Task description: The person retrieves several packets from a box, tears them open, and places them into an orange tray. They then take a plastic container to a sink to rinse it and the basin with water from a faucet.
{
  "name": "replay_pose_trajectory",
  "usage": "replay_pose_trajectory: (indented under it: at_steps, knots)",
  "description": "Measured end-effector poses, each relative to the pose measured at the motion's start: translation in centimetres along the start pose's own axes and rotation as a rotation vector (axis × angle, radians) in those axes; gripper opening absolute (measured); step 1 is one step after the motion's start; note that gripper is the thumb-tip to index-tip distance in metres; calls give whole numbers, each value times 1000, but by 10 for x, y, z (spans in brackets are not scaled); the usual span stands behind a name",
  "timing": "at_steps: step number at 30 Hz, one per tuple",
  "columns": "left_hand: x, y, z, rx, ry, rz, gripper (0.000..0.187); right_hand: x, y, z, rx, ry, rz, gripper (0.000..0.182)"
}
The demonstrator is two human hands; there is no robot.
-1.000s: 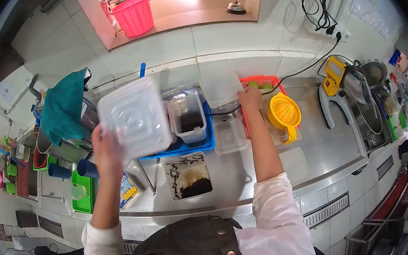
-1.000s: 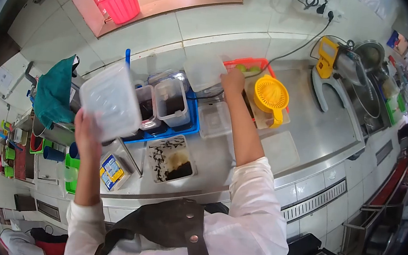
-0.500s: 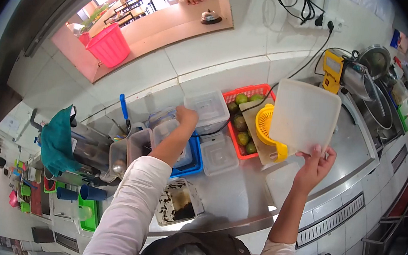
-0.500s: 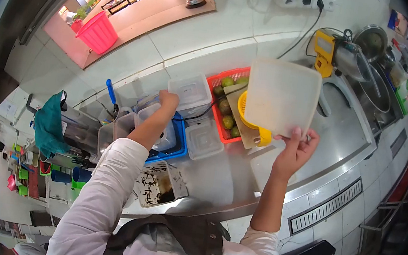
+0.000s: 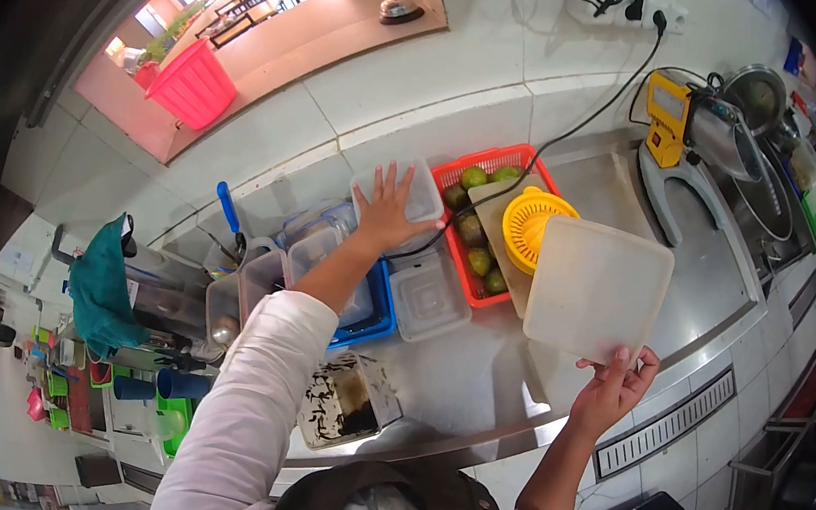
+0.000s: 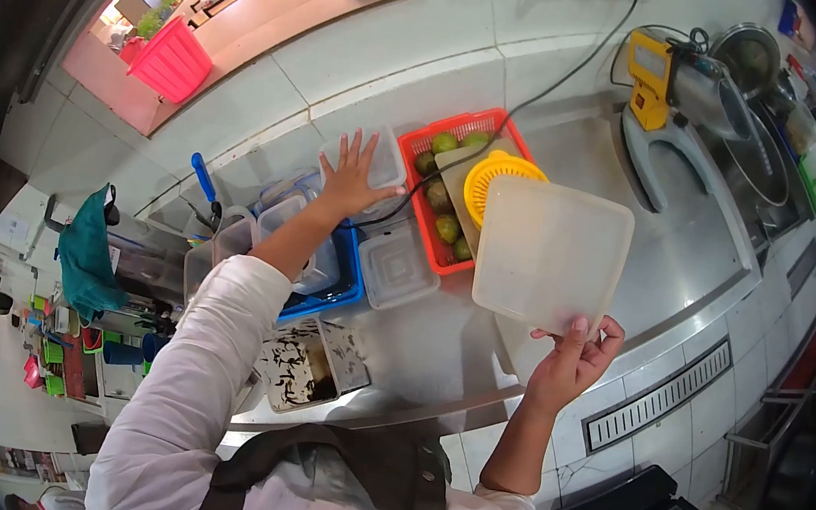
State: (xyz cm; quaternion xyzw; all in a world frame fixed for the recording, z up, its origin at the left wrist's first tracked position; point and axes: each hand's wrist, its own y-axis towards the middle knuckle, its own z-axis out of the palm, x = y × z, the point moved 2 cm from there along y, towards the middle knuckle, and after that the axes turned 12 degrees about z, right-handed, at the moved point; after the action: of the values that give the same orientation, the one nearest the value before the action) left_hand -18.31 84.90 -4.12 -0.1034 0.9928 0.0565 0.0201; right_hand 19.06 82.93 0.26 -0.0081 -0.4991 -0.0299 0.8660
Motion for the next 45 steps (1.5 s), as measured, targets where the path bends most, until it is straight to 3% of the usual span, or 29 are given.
replay_pose_trajectory:
  at_steps: [7,9,12,21,26,29,31,33,35,36,38,39,40,41,42,44,45]
  knots:
    - [15,17,-3,2,-110,-41,117,-5,-3,-16,-74,6,30,16]
    - [19,24,-5,236,-76,-103,127,-10,-2,-18,-71,10,22,15]
    - [20,31,-10,298,-136,-137,134,-21,-2,-22,-56,23,34,15]
    - [18,37,-19,383,-157,-200,132,-34,-14,0,13,103,114,16]
    - [17,23,-23,287,-185,-174,134,-4,-45,20,77,122,148,17]
    - [5,3,-42,69,-55,-58,137,18,-71,35,117,71,214,20]
    - [-2,-16,-70,-109,-222,-19,132,24,-84,37,154,61,229,20]
    - [-2,-58,-108,-293,-371,42,115,24,-103,47,228,-2,273,23]
    - [13,-118,-128,-599,-628,267,71,29,-133,76,365,-46,314,34]
    - [23,-163,-147,-607,-610,183,71,30,-150,96,443,-92,329,40]
    - [33,-258,-182,-409,-1001,29,28,16,-193,130,655,-187,413,48]
    - [50,-306,-180,-671,-975,-61,19,4,-215,146,806,-267,429,55]
    - [66,-353,-177,-925,-933,-152,14,-16,-232,155,1055,-344,494,61]
    - [88,-399,-166,-938,-892,-292,16,-22,-261,179,1120,-314,656,58]
    - [112,-444,-146,-1077,-974,-450,17,-36,-286,196,1213,-331,732,57]
    - [142,-525,-108,-1149,-868,-823,20,-88,-334,212,1351,-384,847,56]
    - [156,-563,-72,-1066,-772,-944,28,-124,-357,214,1396,-423,888,56]
